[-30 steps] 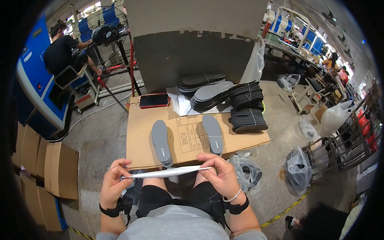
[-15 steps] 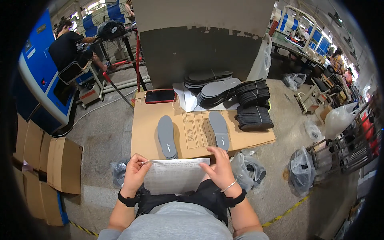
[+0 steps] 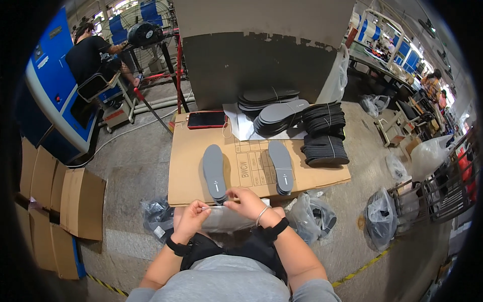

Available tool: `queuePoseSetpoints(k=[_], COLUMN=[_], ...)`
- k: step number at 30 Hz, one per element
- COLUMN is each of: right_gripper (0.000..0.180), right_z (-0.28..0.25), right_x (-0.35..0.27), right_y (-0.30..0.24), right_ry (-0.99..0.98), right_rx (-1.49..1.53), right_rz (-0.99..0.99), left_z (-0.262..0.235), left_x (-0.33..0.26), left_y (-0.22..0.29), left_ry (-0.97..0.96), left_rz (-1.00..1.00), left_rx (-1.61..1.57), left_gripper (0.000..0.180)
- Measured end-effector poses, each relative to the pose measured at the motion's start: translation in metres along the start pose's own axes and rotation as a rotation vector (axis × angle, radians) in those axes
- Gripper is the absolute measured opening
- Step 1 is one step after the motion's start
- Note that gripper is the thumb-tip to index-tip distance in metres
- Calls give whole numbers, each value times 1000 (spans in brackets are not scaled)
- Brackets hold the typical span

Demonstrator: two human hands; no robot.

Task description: The recorder is inspecting and organizing shoe insoles at a workstation.

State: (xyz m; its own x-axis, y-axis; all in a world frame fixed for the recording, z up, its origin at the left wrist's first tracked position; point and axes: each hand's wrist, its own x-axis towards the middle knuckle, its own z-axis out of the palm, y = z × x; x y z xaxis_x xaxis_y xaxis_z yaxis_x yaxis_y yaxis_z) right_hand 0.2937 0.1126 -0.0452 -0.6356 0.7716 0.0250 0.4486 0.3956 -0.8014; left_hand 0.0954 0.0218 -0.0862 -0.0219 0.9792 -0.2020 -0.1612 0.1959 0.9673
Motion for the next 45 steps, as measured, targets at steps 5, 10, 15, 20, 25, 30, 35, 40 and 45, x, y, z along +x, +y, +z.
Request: queuePoseSetpoints(k=[5,10,15,20,25,30,35,40,45], right_gripper=[59,57,30,14,13,14,26,21,15], right_z=[24,41,28,45,48,51,54,56,57], right_x=[42,51,27,4,-4,-12,-21,-23,-17], right_y=[24,15,-18,-26,-26,-26,-25,-25,-24], right_ry=[84,27,109,36,150,268,277,310,296], right_rx=[118,80,-183,-175,-243,-477,-540,-445,-177], right_rz=[290,291,-56,-193,-209,-341,-372,-335,-192], left_z=[3,-9,-8,-12,-4,-3,5,6,6], left_x=[12,9,0,3,0,-1,-3,-3,-2], left_y=[-28,-28,-13,-18,-5,0,1,-1,-1], left_ry=[-4,-50,-45,-98,-95,-104,-32,-43,-135], left_rz=[58,-130,-239,-273,-325,-371,-411,-405,-334], left_rx=[-12,-129,-316,-311,-394,-447,-472,-536,-373], left_gripper=[8,9,12,9,10,8,6,10,35])
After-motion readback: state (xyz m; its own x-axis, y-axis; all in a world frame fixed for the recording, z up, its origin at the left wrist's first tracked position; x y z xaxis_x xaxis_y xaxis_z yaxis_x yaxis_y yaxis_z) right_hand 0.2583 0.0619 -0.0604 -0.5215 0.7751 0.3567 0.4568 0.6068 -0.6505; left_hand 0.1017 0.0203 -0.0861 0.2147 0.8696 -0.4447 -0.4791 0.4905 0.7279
